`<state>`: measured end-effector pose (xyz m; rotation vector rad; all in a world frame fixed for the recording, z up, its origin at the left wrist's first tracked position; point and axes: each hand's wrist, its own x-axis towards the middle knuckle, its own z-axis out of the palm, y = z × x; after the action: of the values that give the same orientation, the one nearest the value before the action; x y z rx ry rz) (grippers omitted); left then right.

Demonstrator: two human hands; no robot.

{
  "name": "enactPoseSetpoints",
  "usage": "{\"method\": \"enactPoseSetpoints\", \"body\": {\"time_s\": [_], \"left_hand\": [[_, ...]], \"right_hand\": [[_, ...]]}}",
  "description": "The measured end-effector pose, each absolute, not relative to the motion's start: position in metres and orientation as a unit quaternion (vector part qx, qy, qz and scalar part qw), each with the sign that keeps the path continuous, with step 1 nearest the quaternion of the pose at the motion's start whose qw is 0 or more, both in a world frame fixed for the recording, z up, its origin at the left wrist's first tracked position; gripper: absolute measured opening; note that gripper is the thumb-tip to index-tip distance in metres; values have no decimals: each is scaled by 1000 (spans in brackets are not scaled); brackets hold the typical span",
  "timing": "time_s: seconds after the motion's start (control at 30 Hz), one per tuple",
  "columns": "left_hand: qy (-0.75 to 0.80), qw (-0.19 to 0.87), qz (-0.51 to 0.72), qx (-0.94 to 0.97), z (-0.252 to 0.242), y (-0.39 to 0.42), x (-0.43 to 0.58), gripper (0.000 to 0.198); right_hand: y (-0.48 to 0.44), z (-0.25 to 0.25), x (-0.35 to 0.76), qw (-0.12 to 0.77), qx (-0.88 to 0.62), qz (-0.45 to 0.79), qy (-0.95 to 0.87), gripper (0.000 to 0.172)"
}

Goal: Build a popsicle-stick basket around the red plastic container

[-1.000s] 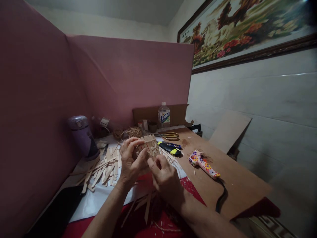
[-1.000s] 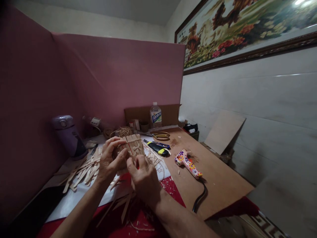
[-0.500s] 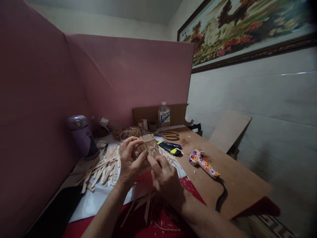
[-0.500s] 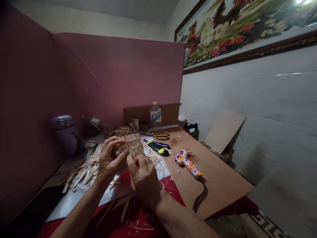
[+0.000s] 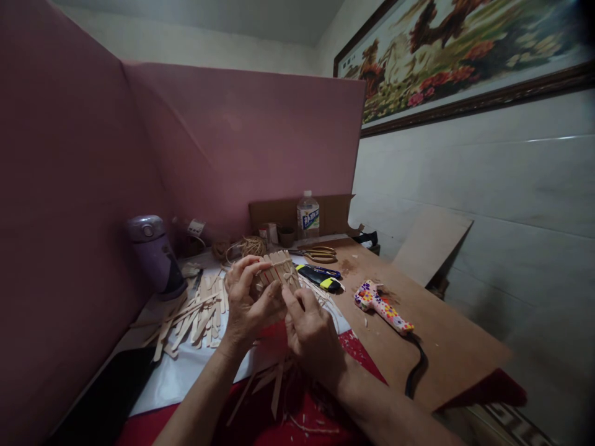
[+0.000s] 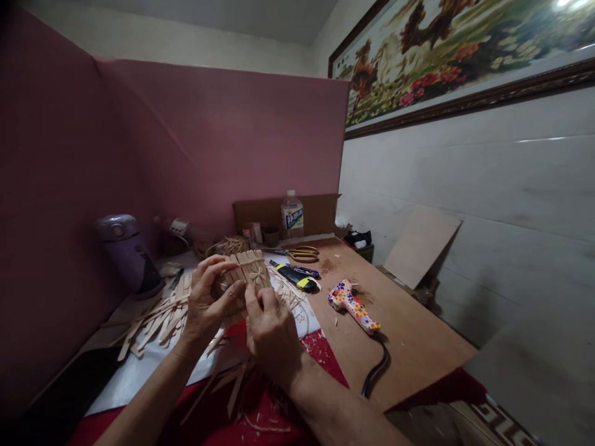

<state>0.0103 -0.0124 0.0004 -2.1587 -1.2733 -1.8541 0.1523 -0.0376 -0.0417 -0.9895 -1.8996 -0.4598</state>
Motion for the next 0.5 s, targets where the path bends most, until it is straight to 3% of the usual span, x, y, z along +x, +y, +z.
{"method": "enactPoseSetpoints", "body": {"time_s": [0.5], "left_hand": [[-413, 5, -581, -702, 1, -16, 11, 24]], "right_hand": [[-38, -41, 153, 456, -403, -177, -773, 50]]}}
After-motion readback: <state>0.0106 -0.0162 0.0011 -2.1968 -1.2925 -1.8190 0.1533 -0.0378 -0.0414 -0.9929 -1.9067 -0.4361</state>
